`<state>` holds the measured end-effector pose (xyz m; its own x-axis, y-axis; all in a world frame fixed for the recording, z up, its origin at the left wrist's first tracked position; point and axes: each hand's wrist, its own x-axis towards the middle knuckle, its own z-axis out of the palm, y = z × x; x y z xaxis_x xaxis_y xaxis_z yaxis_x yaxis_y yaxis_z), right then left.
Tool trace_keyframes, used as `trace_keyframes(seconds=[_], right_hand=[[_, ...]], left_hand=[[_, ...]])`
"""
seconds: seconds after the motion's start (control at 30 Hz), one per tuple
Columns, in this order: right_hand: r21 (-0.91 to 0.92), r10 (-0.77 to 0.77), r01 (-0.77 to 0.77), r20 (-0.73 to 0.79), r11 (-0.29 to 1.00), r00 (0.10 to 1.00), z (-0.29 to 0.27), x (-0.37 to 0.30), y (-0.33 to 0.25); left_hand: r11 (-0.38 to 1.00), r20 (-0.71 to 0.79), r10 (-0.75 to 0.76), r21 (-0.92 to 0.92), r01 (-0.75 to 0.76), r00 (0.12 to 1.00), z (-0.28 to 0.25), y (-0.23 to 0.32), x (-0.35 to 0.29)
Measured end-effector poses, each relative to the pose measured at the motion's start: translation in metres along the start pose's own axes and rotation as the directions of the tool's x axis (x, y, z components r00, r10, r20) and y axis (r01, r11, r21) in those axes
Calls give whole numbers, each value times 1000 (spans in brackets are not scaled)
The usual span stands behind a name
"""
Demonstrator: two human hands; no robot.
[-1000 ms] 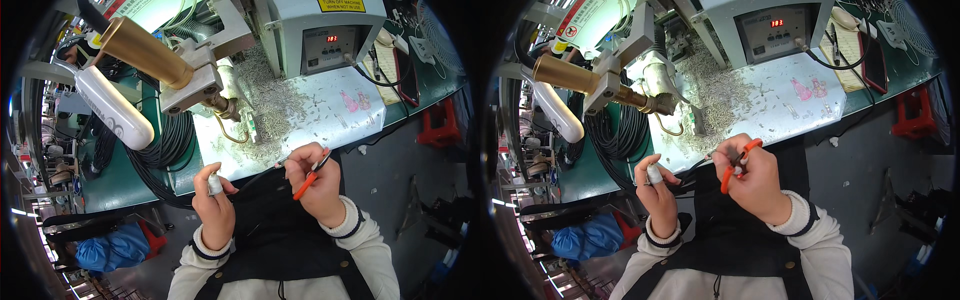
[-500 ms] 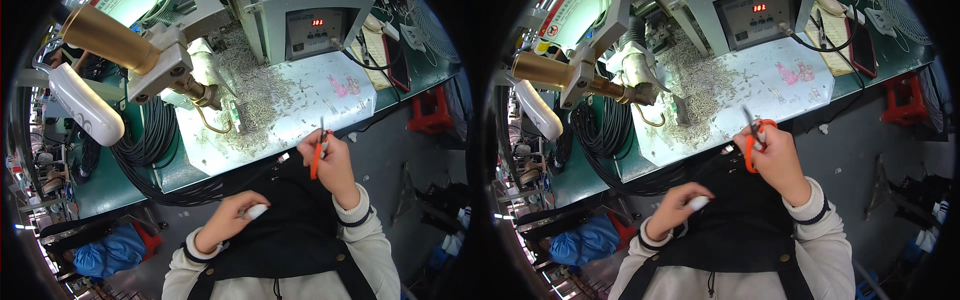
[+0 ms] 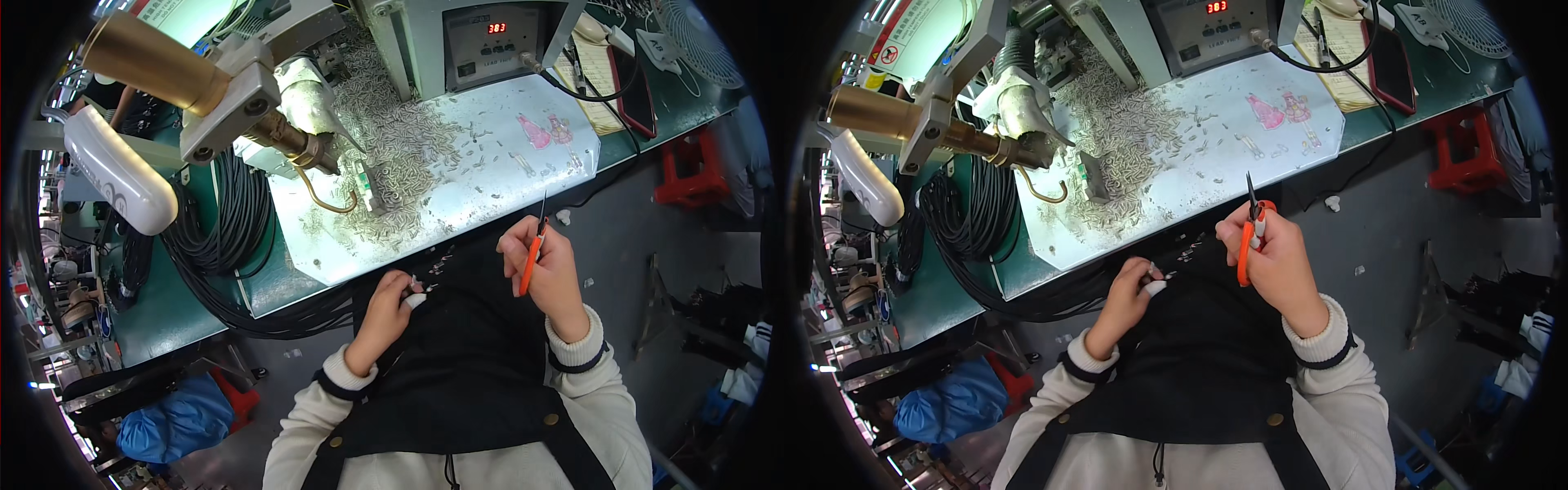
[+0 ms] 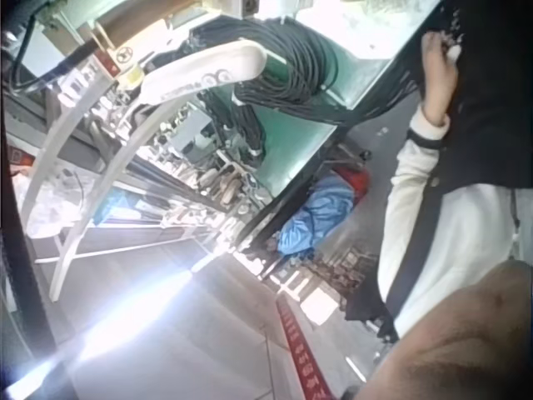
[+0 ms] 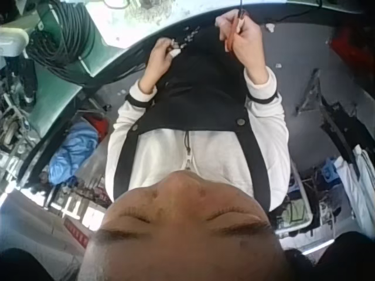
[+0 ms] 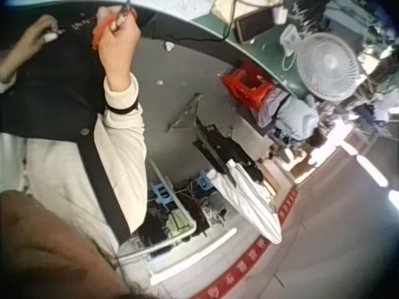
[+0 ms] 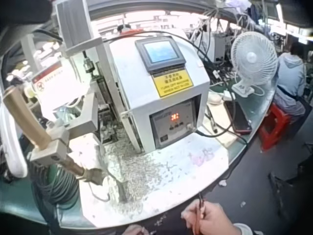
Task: Assembling and trimming wire harnesses using scissors at a factory workbench.
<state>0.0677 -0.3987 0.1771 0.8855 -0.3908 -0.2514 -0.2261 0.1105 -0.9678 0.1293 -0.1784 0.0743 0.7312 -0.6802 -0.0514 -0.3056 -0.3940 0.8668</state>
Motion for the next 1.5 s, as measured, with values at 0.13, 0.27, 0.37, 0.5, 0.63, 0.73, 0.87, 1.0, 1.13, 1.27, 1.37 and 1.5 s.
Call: trace_keyframes(seconds=[0.13, 0.27, 0.37, 0.5, 0.63, 0.73, 0.87, 1.0, 1.13, 1.27, 1.37, 1.5], right_hand=[[57, -10, 3, 122, 998, 992, 13, -4, 8], [82, -218, 203, 260, 976, 941, 39, -4, 14], [126, -147, 103, 422, 987, 895, 45, -4, -8], [133, -160, 105, 516, 986, 842, 52, -2, -10], [17, -221, 236, 418, 972, 881, 60, -1, 1], [-158, -454, 514, 301, 843, 838, 66, 1, -3], [-426, -815, 833, 296, 354, 498, 68, 1, -11], [-374, -819, 876, 367, 305, 442, 64, 0, 1], [-133, -688, 756, 336, 641, 643, 67, -1, 12], [-79, -547, 603, 339, 794, 765, 70, -6, 9], [-208, -632, 694, 295, 690, 717, 73, -10, 4], [-183, -544, 602, 286, 777, 789, 77, -13, 0]], left_hand=[[687, 173, -192, -679, 258, 966, -31, 55, -6], [262, 432, -163, -848, 461, 887, -62, 88, -11], [105, 494, -119, -857, 505, 862, -70, 88, -14], [88, 535, -154, -830, 551, 830, -73, 96, -14], [713, 119, -296, -632, 302, 948, -62, 104, -14], [838, -66, -303, -494, 233, 951, -65, 114, -11], [598, 85, -408, -728, 336, 909, -75, 118, -7], [433, 187, -357, -835, 339, 915, -84, 114, -10], [391, 144, -335, -878, 277, 931, -83, 113, -11], [711, -100, -294, -688, 148, 951, -68, 118, -9], [898, -305, -204, -436, 54, 930, -60, 121, -10], [990, -383, 128, 104, -95, 915, -58, 120, -13]])
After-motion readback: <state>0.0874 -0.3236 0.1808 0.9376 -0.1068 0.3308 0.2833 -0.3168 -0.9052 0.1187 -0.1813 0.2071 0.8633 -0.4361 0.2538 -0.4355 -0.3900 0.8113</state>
